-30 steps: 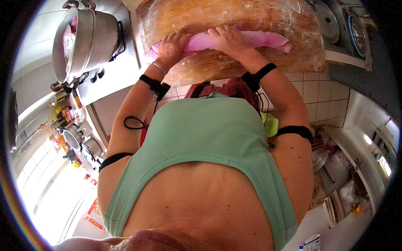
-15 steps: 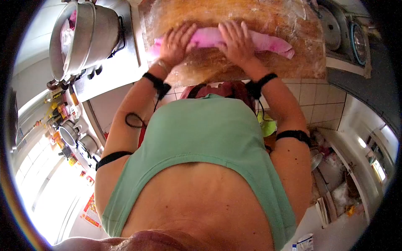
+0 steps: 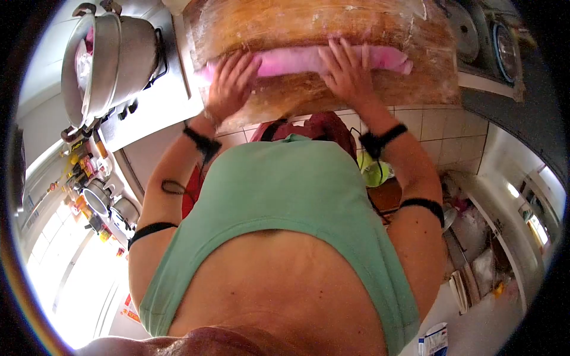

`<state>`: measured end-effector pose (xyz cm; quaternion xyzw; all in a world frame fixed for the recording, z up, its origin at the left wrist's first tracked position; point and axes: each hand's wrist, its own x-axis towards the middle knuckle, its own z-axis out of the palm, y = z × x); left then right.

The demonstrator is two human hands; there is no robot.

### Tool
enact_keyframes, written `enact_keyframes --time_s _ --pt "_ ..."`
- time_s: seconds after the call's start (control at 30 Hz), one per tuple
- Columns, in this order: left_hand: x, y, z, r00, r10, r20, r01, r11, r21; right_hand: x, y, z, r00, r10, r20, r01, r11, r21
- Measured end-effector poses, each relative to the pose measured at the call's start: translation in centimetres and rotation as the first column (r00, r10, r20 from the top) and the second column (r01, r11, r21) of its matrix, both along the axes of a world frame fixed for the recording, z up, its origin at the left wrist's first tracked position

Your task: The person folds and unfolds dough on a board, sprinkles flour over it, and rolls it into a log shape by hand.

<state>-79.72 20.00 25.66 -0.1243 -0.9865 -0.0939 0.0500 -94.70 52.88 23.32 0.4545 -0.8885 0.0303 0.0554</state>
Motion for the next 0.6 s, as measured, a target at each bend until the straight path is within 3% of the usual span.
enact_keyframes --time_s 0.07,0.2,0.27,0.33,0.4,0.47,0.53,0.6 --pt "3.7 1.3 -0.4 0.991 0.037 0.13 -0.034 0.999 -0.021 3.6 2.5 -0.2 0.995 -0.012 0.101 0.02 0.997 -0.076" --pt "5.6 1.1 -2.3 0.972 0.073 0.223 -0.055 0.995 -0.085 4.1 3.5 -1.0 0.989 -0.037 0.143 0.05 0.995 -0.09" --pt "2.5 -0.4 -3.1 0.986 0.123 0.115 -0.114 0.99 -0.078 0.2 1.7 -1.2 0.994 -0.083 0.07 0.092 0.985 -0.143" --pt "-2.2 -1.8 -3.5 0.976 0.217 0.006 -0.212 0.961 -0.178 -4.6 0.5 -1.8 0.991 -0.107 -0.081 0.103 0.993 -0.053" --pt "-6.2 -4.7 -5.0 0.945 0.32 -0.066 -0.322 0.881 -0.346 -9.1 -0.8 -2.4 0.975 -0.153 -0.164 0.143 0.987 -0.072" --pt "-8.8 -6.9 -5.0 0.951 0.304 -0.061 -0.309 0.946 -0.097 -12.3 -1.7 -3.1 0.968 -0.185 -0.171 0.166 0.978 -0.124" --pt "-10.9 -7.0 -3.6 0.957 0.286 -0.056 -0.292 0.94 -0.175 -13.4 -2.5 0.0 0.957 -0.224 -0.183 0.192 0.966 -0.176" --pt "-13.0 -5.8 -2.8 0.958 0.241 -0.156 -0.231 0.97 0.078 -11.9 -4.8 7.1 0.905 -0.279 0.322 0.295 0.956 0.0"
